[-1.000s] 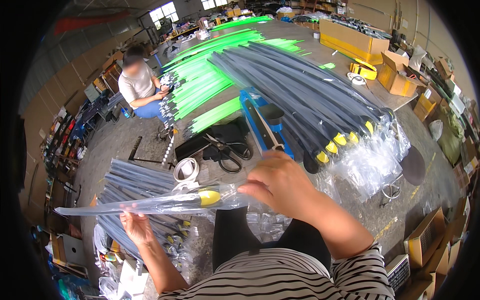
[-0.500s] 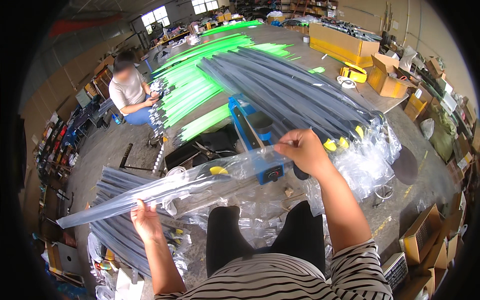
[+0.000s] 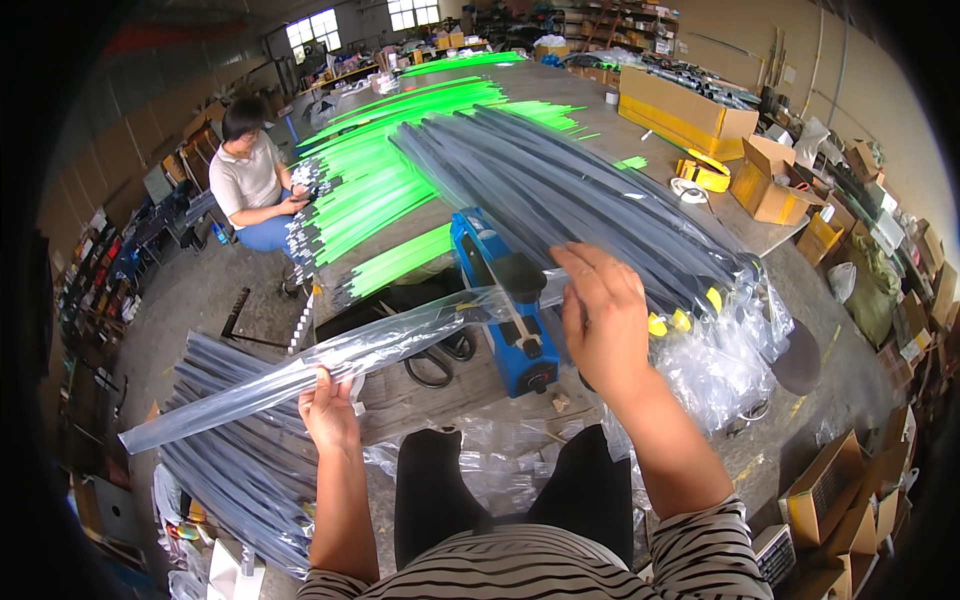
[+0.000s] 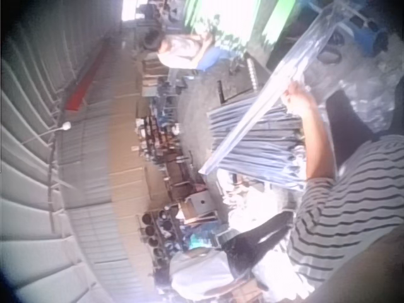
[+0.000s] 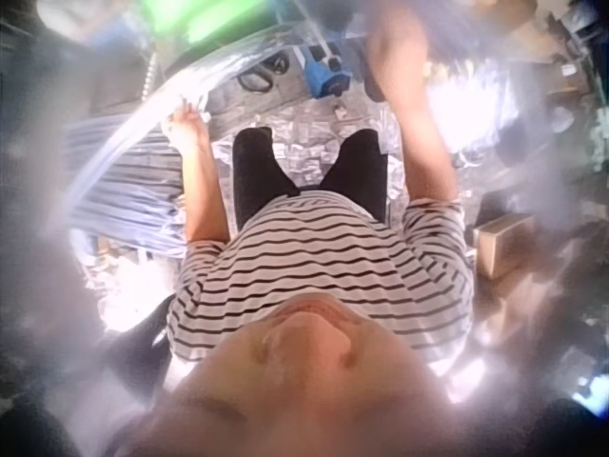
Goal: The person sits on a stool and wraps long, thin poles in clear plastic film. They use a handheld heat gun to seal the plastic around the poles and then place the wrapped items onto a pile on the floor.
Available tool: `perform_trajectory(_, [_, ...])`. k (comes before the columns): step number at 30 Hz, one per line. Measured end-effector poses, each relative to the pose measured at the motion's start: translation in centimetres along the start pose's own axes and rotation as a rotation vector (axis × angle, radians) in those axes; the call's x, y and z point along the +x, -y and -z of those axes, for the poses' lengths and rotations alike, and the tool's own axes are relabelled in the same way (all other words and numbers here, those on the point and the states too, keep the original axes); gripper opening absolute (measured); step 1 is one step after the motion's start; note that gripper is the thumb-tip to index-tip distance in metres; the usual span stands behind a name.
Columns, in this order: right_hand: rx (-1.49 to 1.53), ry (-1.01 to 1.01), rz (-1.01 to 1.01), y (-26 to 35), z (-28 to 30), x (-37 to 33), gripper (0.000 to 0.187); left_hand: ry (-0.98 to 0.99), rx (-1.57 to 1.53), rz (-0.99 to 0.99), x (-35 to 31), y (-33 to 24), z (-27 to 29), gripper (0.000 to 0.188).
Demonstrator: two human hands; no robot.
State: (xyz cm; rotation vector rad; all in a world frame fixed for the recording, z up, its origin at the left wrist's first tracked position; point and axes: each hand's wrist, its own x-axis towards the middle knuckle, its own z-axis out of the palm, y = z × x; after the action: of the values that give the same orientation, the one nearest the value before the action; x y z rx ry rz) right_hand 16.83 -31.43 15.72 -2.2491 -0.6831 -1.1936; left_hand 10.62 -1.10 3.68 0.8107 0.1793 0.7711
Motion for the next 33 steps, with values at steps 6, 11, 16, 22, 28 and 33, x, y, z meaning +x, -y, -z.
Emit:
perform_trajectory(6, [-0.026,0.090,0.152,0.9,0.0,-0.3,0.033,-0.024,0.009,0.021,0.1,1.0,-0.3,0.013])
perform_trajectory(11, [-0.016,0.117,0.153,1.0,-0.1,-0.9,0.031,-0.032,0.015,0.032,0.1,1.2,-0.1,0.012])
perform_trajectory(16, [0.007,0.123,0.144,0.9,-0.4,-1.5,0.030,-0.019,0.006,0.032,0.0,1.1,-0.1,0.013])
perform_trajectory(22, [0.030,0.104,0.156,0.7,-0.9,-2.1,0.023,-0.034,0.015,0.023,-0.1,1.2,0.2,0.014])
perform_trajectory(28, [-0.014,0.011,0.172,0.5,-2.8,-3.9,0.020,-0.020,0.043,0.019,-0.1,1.3,0.2,0.012])
perform_trajectory(33, [-0.009,0.014,0.176,0.4,-3.0,-3.8,0.020,-0.044,0.049,0.010,-0.2,1.1,-0.1,0.011])
